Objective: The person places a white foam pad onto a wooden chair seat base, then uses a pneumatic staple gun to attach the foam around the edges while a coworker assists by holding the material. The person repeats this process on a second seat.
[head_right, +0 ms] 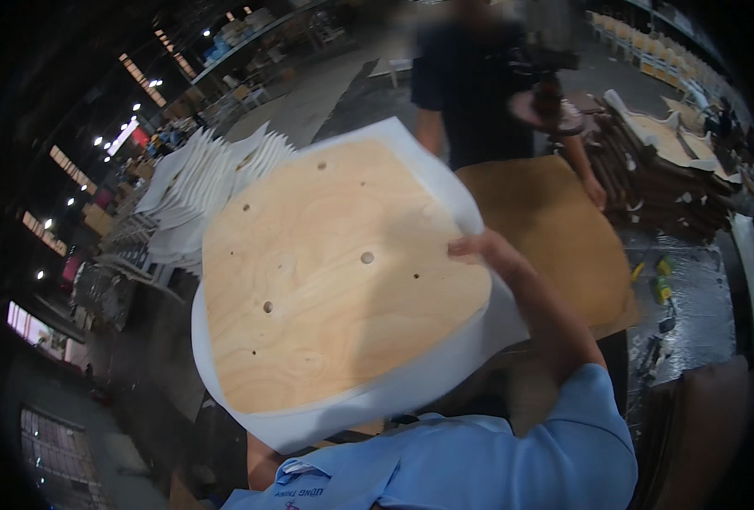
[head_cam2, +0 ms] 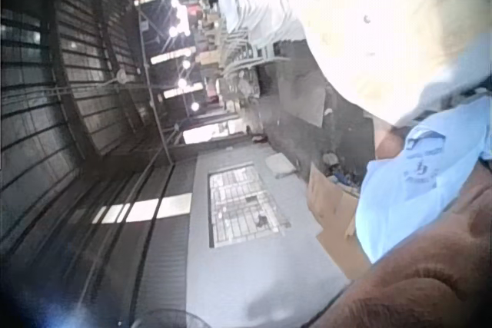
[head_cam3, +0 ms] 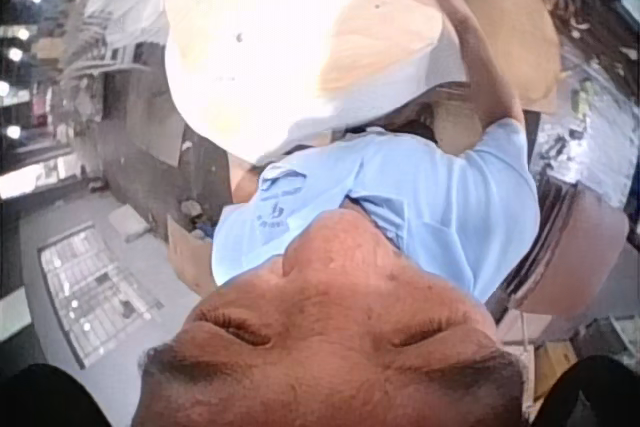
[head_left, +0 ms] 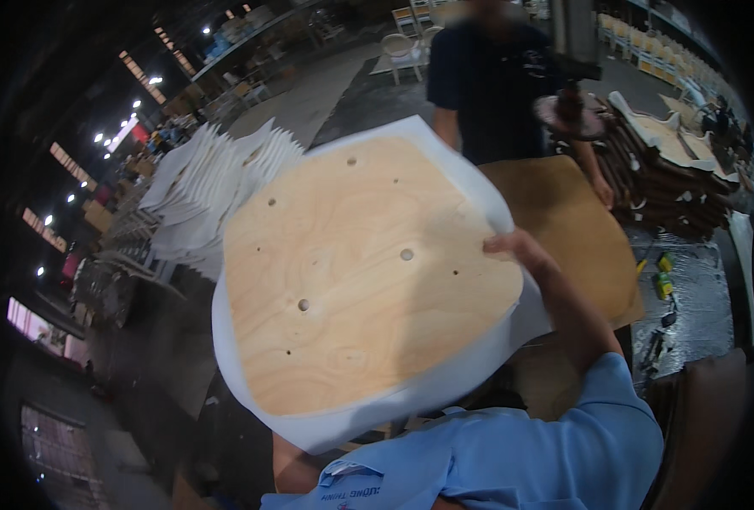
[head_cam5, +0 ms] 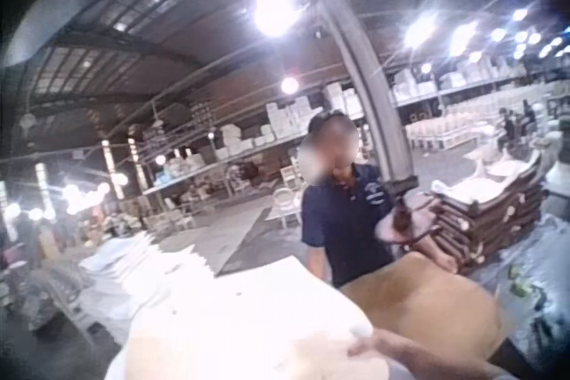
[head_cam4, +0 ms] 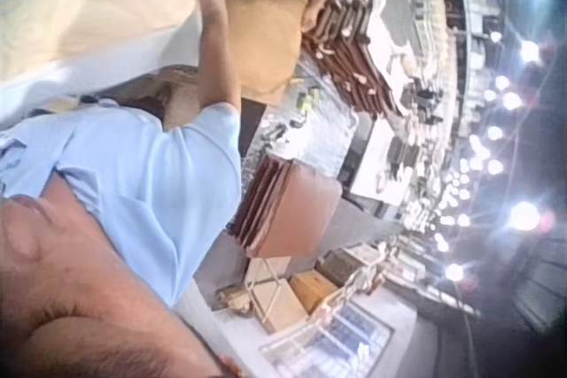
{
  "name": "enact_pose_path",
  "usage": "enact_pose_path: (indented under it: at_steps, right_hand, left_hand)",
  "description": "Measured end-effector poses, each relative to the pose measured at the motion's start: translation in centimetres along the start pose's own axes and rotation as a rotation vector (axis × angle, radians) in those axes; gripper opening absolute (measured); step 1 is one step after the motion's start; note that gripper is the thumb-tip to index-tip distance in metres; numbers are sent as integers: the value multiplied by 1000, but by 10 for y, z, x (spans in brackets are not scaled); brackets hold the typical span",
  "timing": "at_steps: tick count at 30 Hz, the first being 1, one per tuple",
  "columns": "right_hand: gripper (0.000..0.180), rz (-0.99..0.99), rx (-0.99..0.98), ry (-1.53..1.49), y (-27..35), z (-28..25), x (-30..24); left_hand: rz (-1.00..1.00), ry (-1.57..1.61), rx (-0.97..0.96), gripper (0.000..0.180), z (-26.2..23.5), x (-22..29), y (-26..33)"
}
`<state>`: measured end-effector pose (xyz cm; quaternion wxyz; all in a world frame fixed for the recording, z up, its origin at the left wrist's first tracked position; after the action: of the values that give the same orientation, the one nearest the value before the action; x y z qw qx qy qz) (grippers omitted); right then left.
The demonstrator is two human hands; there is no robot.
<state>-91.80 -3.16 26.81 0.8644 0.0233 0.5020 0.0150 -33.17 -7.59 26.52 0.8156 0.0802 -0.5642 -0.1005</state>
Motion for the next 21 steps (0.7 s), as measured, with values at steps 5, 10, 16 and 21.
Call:
enact_pose_path:
  at_steps: [5, 10, 16, 21]
  right_hand:
    - [66, 8, 136, 67, 36, -60, -12]
    - [63, -22, 275, 187, 70, -132, -47]
    - [68, 32, 260, -102, 104, -182, -73]
    - [70, 17, 258, -160, 111, -203, -85]
  left_hand:
    - [-156, 15, -26, 88, 61, -78, -22]
    - [-223, -7, -109, 88, 133, -113, -53]
    - [-257, -35, -184, 89, 201, -135, -86]
    - [-284, -55, -220, 90, 234, -144, -101]
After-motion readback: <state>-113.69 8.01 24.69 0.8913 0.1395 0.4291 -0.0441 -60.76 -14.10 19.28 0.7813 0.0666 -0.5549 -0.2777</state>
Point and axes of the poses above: each hand's wrist, its own y-axis away from the middle knuckle, its own z-axis out of the palm, x = y × z, the point moved 3 cm from there along -y, towards the middle knuckle, and after that the axes turned 2 degrees about -z, right-handed, at the moved point
